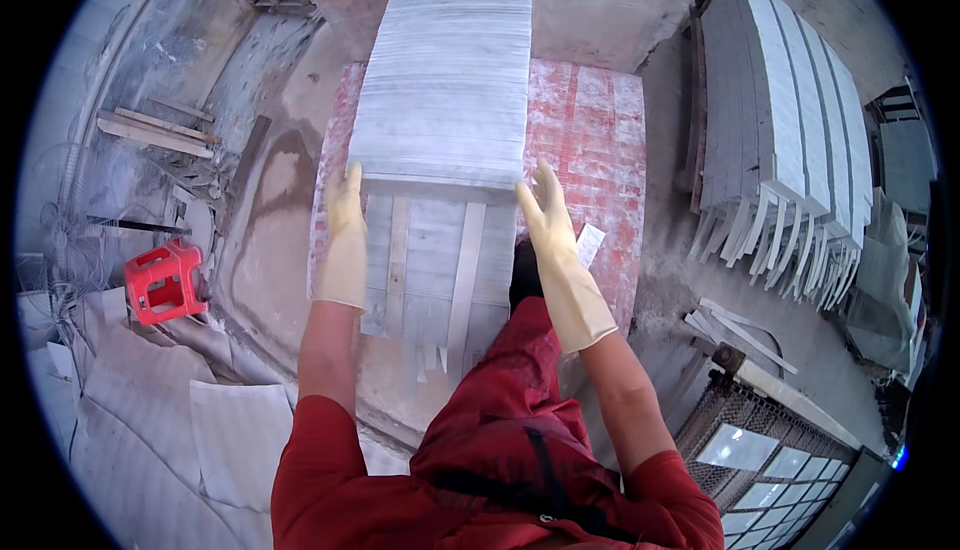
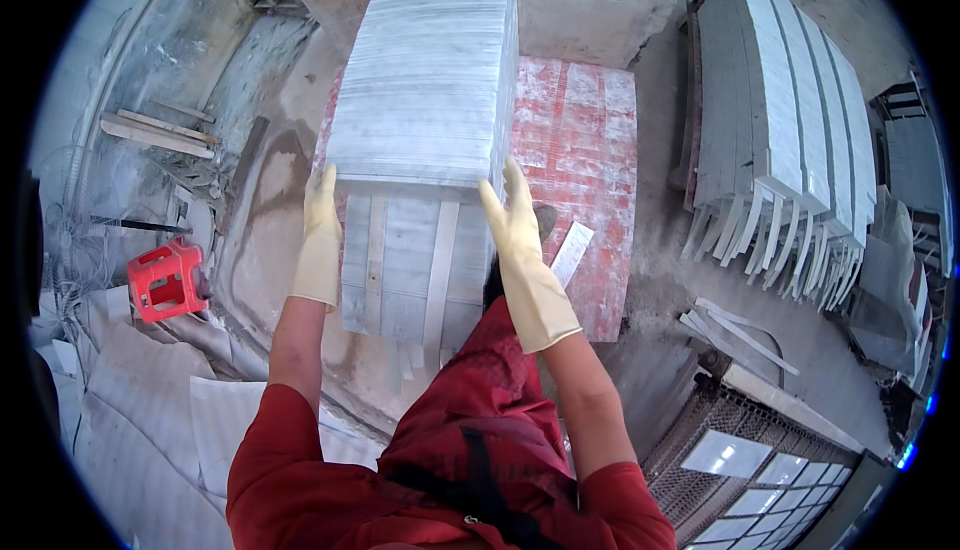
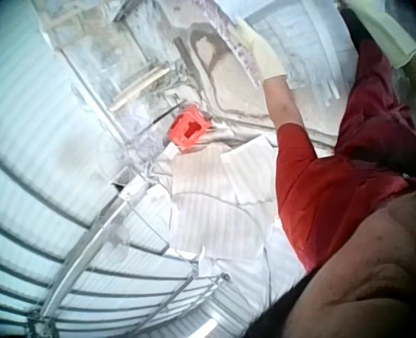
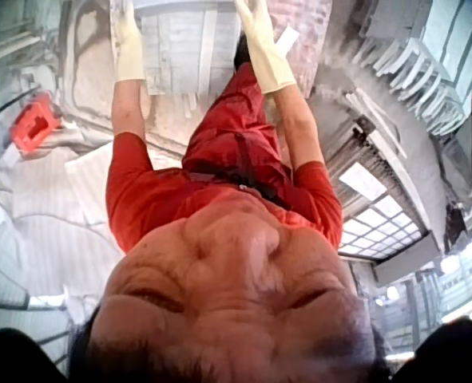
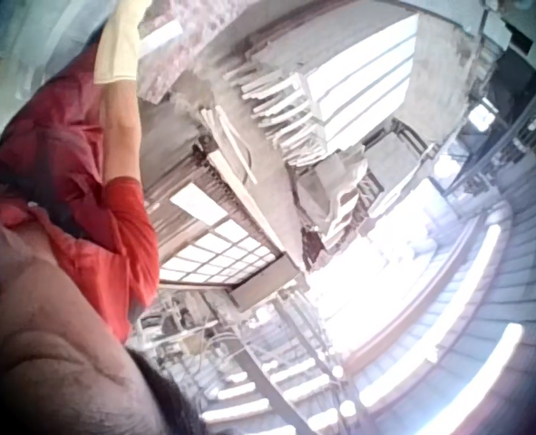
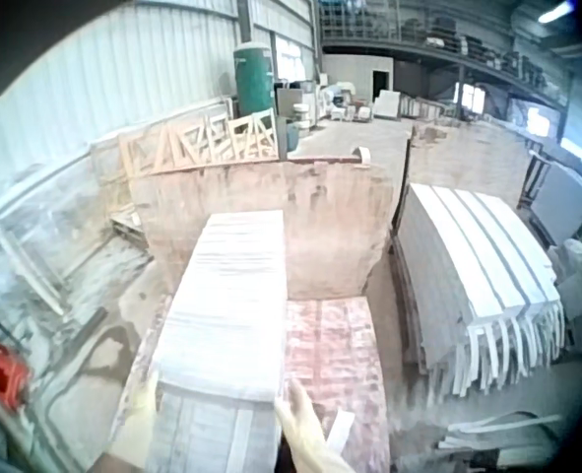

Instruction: The person repeatedly picks up rectangular white tiles from a stack and places them one by one onto a moving conveyor belt. The tiles are arranged in rows on the belt as it advances.

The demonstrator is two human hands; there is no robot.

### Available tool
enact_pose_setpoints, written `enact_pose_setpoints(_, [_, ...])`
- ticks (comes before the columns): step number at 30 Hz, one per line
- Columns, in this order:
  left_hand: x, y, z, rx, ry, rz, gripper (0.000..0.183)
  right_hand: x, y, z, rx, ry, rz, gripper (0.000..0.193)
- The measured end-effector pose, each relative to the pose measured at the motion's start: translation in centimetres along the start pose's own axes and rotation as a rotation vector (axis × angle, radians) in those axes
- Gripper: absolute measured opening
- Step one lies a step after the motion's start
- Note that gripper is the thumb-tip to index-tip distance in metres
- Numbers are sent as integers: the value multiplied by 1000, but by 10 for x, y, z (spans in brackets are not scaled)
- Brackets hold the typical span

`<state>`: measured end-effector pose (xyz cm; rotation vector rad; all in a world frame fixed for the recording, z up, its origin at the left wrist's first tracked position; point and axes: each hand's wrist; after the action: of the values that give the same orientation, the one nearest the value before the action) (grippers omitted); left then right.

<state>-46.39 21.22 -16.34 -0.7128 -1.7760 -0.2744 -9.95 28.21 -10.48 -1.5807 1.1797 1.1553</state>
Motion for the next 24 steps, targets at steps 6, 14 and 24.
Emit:
enact_pose_setpoints(6, [14,20,33,-92,-92,74,67,5,26,46,-59,28,-211,80])
enact_pose_setpoints(14, [26,40,28,15,-86,127,62,51,30,73,-149,75,-120,87])
enact_pose_setpoints(24, [4,13,-18,169,-38,340,63,10,6,61,-230,-46,-194,86])
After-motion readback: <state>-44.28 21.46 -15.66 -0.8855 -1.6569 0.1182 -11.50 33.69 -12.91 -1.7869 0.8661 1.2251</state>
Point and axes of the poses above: each hand's wrist, its own z-axis towards the middle knuckle, its own y-axis out of the palm, x = y × z, and after that the axes turned 6 degrees about -y, right-handed
